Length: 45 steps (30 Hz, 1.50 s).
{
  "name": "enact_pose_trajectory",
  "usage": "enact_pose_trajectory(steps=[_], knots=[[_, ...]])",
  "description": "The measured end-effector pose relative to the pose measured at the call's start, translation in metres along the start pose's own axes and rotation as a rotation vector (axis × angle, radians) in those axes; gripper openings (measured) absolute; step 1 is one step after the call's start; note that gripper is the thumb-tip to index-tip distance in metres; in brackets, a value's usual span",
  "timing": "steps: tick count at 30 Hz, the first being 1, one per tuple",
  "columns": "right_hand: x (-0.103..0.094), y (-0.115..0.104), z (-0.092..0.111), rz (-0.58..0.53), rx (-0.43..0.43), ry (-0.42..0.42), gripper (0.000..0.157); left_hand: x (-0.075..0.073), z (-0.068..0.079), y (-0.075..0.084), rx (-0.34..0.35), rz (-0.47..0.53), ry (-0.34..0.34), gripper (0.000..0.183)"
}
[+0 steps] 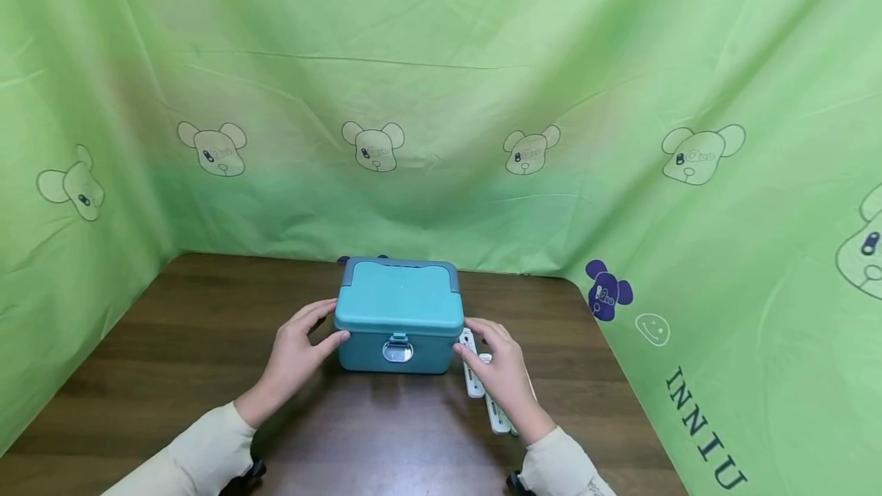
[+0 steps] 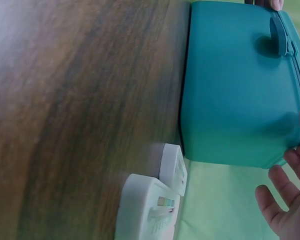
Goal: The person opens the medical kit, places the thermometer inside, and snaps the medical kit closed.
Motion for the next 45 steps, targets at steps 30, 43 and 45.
enact_pose_trajectory(steps=[30,43,45], knots=[[-0.035,-0.025,-0.068,-0.067,-0.063,0.056,0.031,-0.037,-0.064,0.040,0.035,0.033,0.113,0.032],[-0.036,-0.022,-0.107,-0.167,0.004,0.013,0.041,-0.038,-0.104,0.040,0.029,0.110,0.066,0.039],[-0.035,-0.019,-0.111,-0.171,0.000,0.005,0.044,-0.037,-0.109,0.040,0.047,0.107,0.068,0.040]])
Point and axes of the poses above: each hand's wrist, its own z-axis away from the middle knuckle, its own x-axis out of the palm, y = z × x, the point moved 7 cm from there along -z, towards the middle knuckle, and after that the axes turned 2 degrees about x, right-handed, at the moved point
